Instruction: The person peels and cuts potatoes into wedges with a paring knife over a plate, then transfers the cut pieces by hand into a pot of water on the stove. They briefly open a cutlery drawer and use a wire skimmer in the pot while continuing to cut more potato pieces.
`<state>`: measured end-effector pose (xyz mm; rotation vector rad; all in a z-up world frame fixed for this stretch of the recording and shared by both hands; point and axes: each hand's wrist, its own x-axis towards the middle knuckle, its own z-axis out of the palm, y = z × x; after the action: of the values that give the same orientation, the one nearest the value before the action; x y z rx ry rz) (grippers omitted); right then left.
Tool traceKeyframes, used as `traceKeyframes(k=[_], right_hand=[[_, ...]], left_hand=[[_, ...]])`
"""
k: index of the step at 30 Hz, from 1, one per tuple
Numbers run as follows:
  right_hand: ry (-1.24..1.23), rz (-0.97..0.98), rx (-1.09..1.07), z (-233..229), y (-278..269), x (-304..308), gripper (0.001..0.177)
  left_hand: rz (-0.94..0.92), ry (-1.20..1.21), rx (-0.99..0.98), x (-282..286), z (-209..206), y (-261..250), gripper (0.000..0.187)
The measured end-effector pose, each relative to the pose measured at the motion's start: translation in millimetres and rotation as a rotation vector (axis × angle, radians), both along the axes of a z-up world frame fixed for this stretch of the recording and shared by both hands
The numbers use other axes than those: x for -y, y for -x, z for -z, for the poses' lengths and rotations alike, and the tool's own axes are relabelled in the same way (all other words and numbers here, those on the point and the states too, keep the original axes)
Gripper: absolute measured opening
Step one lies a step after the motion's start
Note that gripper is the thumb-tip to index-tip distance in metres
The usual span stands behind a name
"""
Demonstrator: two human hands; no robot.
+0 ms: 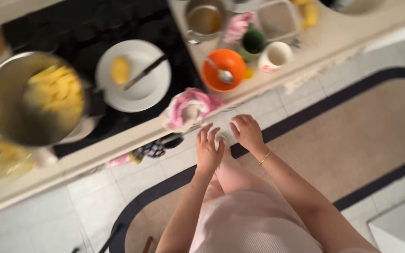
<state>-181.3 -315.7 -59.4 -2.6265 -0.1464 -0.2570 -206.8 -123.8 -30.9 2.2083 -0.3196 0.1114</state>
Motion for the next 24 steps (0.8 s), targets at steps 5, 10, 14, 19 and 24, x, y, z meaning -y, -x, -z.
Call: traceKeyframes(k=[5, 10, 14, 19, 24], right_hand=[[0.214, -0.042, 0.016, 98.0, -7.4, 66.1, 0.039], [0.222, -0.11, -0.055, 195.3, -70.1, 106.8, 0.053], [0.112, -0.124, -0.293, 279.1, -80.4, 124.6, 0.05], [0.228, -0.15, -0.38, 276.6, -82.9, 137.2, 0.045], [0.2, -0.123, -0.625, 261.9, -89.7, 134.6, 0.045]], left_hand=[[0.135, -0.146, 0.004, 63.0, 76.0, 1.5, 0.065], [0.142, -0.289, -0.169, 126.8, 154.8, -27.5, 0.072], [-0.016, -0.278, -0.193, 164.3, 215.6, -31.5, 0.072], [-0.189, -0.209, -0.297, 203.8, 236.1, -34.7, 0.066], [-0.267, -0.168, -0.264, 218.4, 232.5, -19.3, 0.064]])
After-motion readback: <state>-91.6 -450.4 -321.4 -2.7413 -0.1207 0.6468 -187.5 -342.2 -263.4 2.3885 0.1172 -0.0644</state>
